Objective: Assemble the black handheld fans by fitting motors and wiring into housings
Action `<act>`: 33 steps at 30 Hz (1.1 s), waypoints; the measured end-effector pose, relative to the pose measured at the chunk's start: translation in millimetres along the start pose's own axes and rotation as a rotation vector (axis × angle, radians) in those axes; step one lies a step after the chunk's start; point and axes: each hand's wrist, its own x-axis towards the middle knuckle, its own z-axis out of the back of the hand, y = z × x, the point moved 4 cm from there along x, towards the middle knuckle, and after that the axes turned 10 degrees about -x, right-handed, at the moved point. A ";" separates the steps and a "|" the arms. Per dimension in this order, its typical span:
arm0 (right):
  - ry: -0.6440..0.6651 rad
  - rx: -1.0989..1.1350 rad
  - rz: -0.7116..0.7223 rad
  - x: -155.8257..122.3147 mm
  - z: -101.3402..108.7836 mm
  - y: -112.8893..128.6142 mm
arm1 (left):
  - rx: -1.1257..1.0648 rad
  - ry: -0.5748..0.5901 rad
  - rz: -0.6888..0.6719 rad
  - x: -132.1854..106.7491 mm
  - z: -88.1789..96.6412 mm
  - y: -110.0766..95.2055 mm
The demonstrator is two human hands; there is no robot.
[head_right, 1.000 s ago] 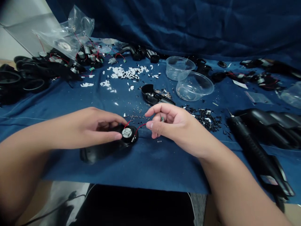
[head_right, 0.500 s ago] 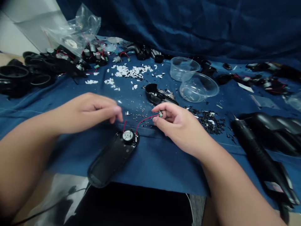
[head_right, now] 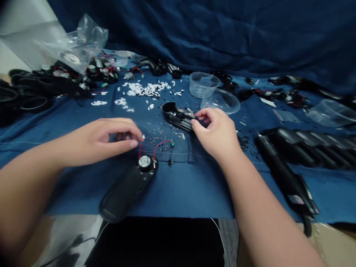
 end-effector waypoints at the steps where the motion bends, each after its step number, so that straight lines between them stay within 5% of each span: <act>1: -0.005 -0.019 0.039 2.3 -2.5 -1.1 | -0.032 0.022 -0.027 0.0 -3.0 -3.6; 10: 0.159 -0.077 0.126 4.5 -23.5 3.9 | -0.137 0.170 -0.038 -0.5 -21.0 -12.0; 16: 0.008 -0.092 0.092 -7.2 10.3 15.9 | -0.116 0.141 -0.065 1.3 -19.7 -6.5; 20: -0.082 -0.116 0.135 -40.9 32.7 17.6 | -0.123 0.133 -0.065 2.3 -19.5 -6.0; 27: 0.073 -0.246 0.069 -115.8 23.6 1.5 | -0.082 0.098 -0.106 0.9 -20.4 -12.8; 30: 0.072 -0.291 0.086 -114.5 37.9 8.3 | -0.082 0.059 -0.136 0.3 -19.9 -13.8; 33: -0.085 -0.224 0.266 -86.7 62.0 33.3 | -0.126 0.007 -0.154 0.5 -17.2 -14.6</act>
